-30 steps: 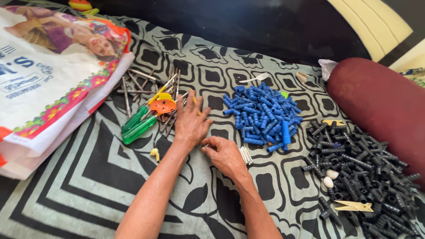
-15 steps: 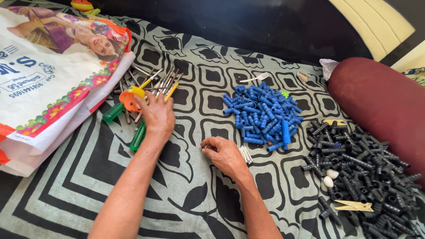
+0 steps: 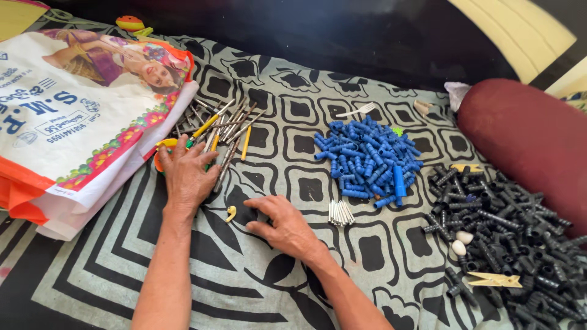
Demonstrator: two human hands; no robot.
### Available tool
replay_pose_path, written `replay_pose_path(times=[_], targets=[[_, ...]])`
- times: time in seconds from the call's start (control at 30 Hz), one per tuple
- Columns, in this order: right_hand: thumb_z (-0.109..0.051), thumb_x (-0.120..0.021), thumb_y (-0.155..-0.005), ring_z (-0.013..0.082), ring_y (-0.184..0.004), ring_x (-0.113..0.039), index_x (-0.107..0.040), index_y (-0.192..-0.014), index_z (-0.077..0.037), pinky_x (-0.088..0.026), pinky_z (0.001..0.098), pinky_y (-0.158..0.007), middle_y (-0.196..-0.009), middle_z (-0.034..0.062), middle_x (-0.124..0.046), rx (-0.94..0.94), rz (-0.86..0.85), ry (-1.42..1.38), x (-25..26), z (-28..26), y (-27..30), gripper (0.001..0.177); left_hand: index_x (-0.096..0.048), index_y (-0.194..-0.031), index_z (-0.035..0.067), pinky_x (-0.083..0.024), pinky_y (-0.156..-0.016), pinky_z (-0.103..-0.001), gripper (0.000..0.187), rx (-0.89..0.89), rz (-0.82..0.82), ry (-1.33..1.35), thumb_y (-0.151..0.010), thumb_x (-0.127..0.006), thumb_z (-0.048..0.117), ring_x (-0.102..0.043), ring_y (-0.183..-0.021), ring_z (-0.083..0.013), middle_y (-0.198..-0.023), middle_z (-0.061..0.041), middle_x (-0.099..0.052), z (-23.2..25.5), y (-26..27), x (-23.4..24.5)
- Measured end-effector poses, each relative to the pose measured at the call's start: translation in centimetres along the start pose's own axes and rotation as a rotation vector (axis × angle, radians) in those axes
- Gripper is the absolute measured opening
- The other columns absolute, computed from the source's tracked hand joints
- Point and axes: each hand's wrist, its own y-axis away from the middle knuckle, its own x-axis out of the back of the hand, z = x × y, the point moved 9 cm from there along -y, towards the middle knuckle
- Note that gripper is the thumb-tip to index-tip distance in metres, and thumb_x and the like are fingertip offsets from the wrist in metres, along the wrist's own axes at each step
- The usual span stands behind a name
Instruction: The person picks up and organizes various small metal and plastic parts by hand, grouping them on a patterned surface.
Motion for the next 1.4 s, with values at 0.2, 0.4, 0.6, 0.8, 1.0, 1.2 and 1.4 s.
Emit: replay_pose_path(times=[0.2,0.4,0.6,0.8,1.0,1.2,1.4], targets=[[-0.033,-0.077,-0.081,0.0313,-0.097,-0.059,-0.067,-0.131,-0.012,-0.046,0.0434,-0.083,-0.109,0.0095,-0.068,-0.008,0.08,0.262,-2.8,-1.8,-2.5,0.055,-0.082,-0.105,0.014,-0.016,-0.119,-0.068,0.027,-0.005,0.081,0.046,-0.082,-0.075,0.027,-0.046,-0.142,-0.0348,-0.122,-0.005,-0.073,-0.1,-0.6,-0.6],[-0.029,-0.077,-0.085,0.0317,-0.094,-0.063,-0.075,-0.093,-0.011,-0.05,0.0445,-0.081,-0.092,0.0095,-0.065,-0.175,0.051,0.225,-4.8,-0.2,-5.0,0.02,-0.08,-0.098,0.009,-0.02,-0.116,-0.068,0.02,0.021,0.218,0.053,-0.088,-0.074,0.024,-0.05,-0.137,-0.0365,-0.12,-0.007,-0.074,-0.3,-0.4,1.0],[-0.019,-0.067,-0.09,0.0329,-0.098,-0.065,-0.072,-0.103,-0.008,-0.051,0.0433,-0.085,-0.1,0.0111,-0.066,-0.238,0.082,0.188,-3.5,2.4,-3.0,0.017,-0.079,-0.099,0.01,-0.028,-0.116,-0.06,0.016,-0.03,0.289,-0.101,-0.086,-0.073,0.017,-0.054,-0.135,-0.0323,-0.123,-0.007,-0.074,2.4,-0.6,3.9],[-0.018,-0.068,-0.096,0.0309,-0.087,-0.067,-0.068,-0.101,0.001,-0.053,0.0395,-0.076,-0.094,0.0167,-0.07,-0.401,0.292,-0.09,-0.2,6.0,-3.0,0.02,-0.075,-0.093,0.007,-0.053,-0.079,-0.041,0.019,0.058,-0.015,0.498,-0.096,-0.069,0.025,-0.067,-0.093,-0.0309,-0.095,-0.011,-0.072,11.1,1.4,1.1],[-0.009,-0.061,-0.087,0.0088,-0.074,-0.063,-0.071,-0.109,0.001,-0.054,0.0261,-0.067,-0.088,0.0044,-0.071,-0.516,0.386,-0.757,-0.4,8.8,-2.1,0.026,-0.072,-0.098,0.004,-0.052,-0.067,-0.041,0.027,0.089,-0.039,0.644,-0.104,-0.06,0.028,-0.068,-0.078,-0.0325,-0.089,-0.014,-0.071,12.3,1.3,0.8],[-0.003,-0.062,-0.086,0.0082,-0.077,-0.065,-0.072,-0.11,0.003,-0.054,0.0241,-0.068,-0.089,0.0038,-0.072,-0.536,0.432,-0.769,2.3,11.6,-1.4,0.027,-0.069,-0.115,0.007,-0.051,-0.057,-0.037,0.03,0.268,-0.227,0.701,-0.103,-0.057,0.032,-0.071,-0.063,-0.0269,-0.072,-0.014,-0.071,14.5,1.5,-2.2],[-0.006,-0.06,-0.087,0.0094,-0.065,-0.064,-0.077,-0.1,0.0,-0.052,0.026,-0.059,-0.077,0.0043,-0.073,-0.593,0.5,-0.579,6.9,13.0,0.0,0.022,-0.068,-0.116,0.005,-0.052,-0.059,-0.034,0.026,0.17,-0.053,0.812,-0.105,-0.056,0.026,-0.07,-0.067,-0.0193,-0.08,-0.012,-0.072,18.9,1.2,-2.9]])
